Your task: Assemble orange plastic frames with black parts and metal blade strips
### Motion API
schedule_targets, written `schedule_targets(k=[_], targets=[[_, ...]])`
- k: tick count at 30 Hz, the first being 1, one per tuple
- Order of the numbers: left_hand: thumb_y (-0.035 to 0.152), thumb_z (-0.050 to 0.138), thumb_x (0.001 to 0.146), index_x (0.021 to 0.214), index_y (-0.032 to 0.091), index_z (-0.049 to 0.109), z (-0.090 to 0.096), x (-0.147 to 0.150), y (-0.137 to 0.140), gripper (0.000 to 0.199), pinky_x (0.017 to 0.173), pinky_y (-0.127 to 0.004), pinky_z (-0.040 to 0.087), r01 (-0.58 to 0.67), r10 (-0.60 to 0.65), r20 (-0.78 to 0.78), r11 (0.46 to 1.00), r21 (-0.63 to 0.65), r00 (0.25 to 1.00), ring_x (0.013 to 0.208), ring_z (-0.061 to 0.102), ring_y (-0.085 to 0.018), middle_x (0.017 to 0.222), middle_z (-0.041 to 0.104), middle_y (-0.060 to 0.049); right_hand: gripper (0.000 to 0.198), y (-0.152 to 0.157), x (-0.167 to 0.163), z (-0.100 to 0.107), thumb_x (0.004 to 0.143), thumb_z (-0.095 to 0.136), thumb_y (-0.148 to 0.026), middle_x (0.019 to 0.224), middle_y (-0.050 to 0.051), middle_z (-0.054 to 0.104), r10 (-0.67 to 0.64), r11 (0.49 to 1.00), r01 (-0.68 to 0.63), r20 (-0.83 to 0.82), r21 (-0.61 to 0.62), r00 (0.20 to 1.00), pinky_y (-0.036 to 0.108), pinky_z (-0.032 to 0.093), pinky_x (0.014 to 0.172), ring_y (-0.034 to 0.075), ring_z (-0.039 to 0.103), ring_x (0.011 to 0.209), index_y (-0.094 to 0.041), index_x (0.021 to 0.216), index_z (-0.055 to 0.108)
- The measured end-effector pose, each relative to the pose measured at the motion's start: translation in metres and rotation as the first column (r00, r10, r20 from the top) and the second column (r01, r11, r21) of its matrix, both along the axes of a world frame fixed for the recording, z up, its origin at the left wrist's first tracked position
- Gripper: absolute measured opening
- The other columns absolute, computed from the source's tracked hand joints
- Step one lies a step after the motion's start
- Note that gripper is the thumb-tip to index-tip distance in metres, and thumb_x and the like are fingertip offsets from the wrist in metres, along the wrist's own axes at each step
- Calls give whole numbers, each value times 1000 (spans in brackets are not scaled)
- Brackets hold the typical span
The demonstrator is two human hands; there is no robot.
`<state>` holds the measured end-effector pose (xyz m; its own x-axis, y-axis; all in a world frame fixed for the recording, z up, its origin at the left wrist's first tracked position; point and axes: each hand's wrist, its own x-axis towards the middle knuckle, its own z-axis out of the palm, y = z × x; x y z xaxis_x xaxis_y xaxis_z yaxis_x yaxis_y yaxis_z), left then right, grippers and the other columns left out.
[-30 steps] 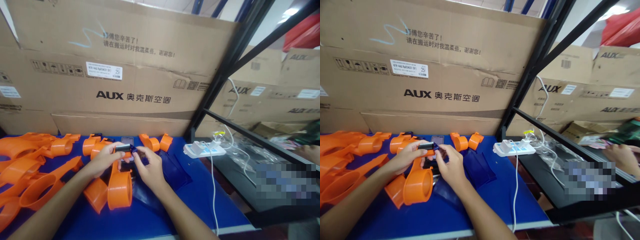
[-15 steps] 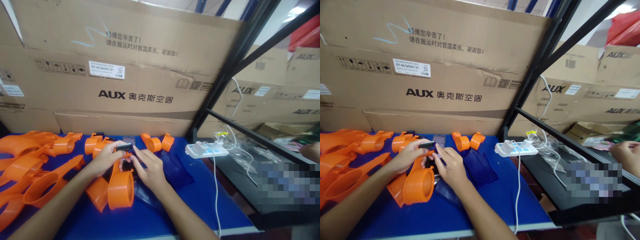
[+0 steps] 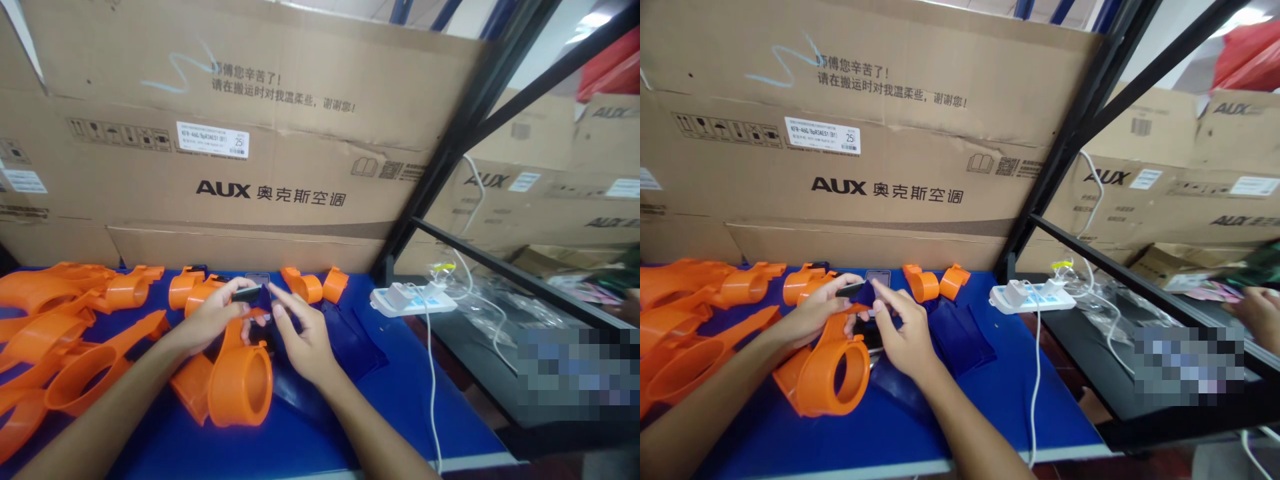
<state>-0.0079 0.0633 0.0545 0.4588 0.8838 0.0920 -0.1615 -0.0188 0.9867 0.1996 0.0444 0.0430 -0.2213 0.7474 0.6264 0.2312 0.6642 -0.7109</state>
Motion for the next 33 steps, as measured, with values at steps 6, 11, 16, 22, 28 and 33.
schedule_targets(k=[6,11,16,22,28,33], targets=[[37,72,87,151,32,39,2,-1,-9,73,65,-35,56,119,-119,9,991,-68,993,62,71,-23,78,72,-3,45,-1,-3,11,102,52,-42,122,7,69,315,908,-354,-193,-223,929,41,52,103,22,67,112,-28,144,51],[32,73,89,157,37,28,3,10,-16,82,82,-44,59,161,-140,123,971,-179,982,84,76,-27,108,74,-10,39,0,-1,12,97,55,-45,118,9,69,332,855,-422,-308,-300,891,42,56,95,26,68,110,-26,131,55],[23,76,87,143,32,52,8,18,-17,62,100,-38,53,51,-18,185,984,-172,983,114,68,-24,138,63,-10,35,2,-2,7,85,70,-44,111,9,65,144,898,-317,-479,-304,866,31,56,68,26,65,104,-26,112,56],[31,73,89,139,23,61,5,13,-17,53,96,-40,54,62,-30,177,982,-177,984,106,71,-26,112,75,-10,37,3,-10,7,83,78,-39,99,2,58,45,913,-258,-551,-316,833,26,51,64,19,59,89,-29,110,56],[36,78,84,128,22,68,9,27,-18,48,100,-41,53,-236,240,-23,967,95,971,117,67,-30,116,76,-9,35,1,-14,8,82,78,-41,102,2,57,38,951,-175,-465,-256,884,30,52,76,17,57,87,-26,102,54],[34,78,84,126,25,70,7,25,-14,43,107,-40,49,-214,219,-10,964,157,976,126,62,-29,136,68,-8,36,4,-9,11,87,74,-44,108,4,59,102,963,-183,-363,-198,926,33,53,83,19,60,97,-27,110,53]])
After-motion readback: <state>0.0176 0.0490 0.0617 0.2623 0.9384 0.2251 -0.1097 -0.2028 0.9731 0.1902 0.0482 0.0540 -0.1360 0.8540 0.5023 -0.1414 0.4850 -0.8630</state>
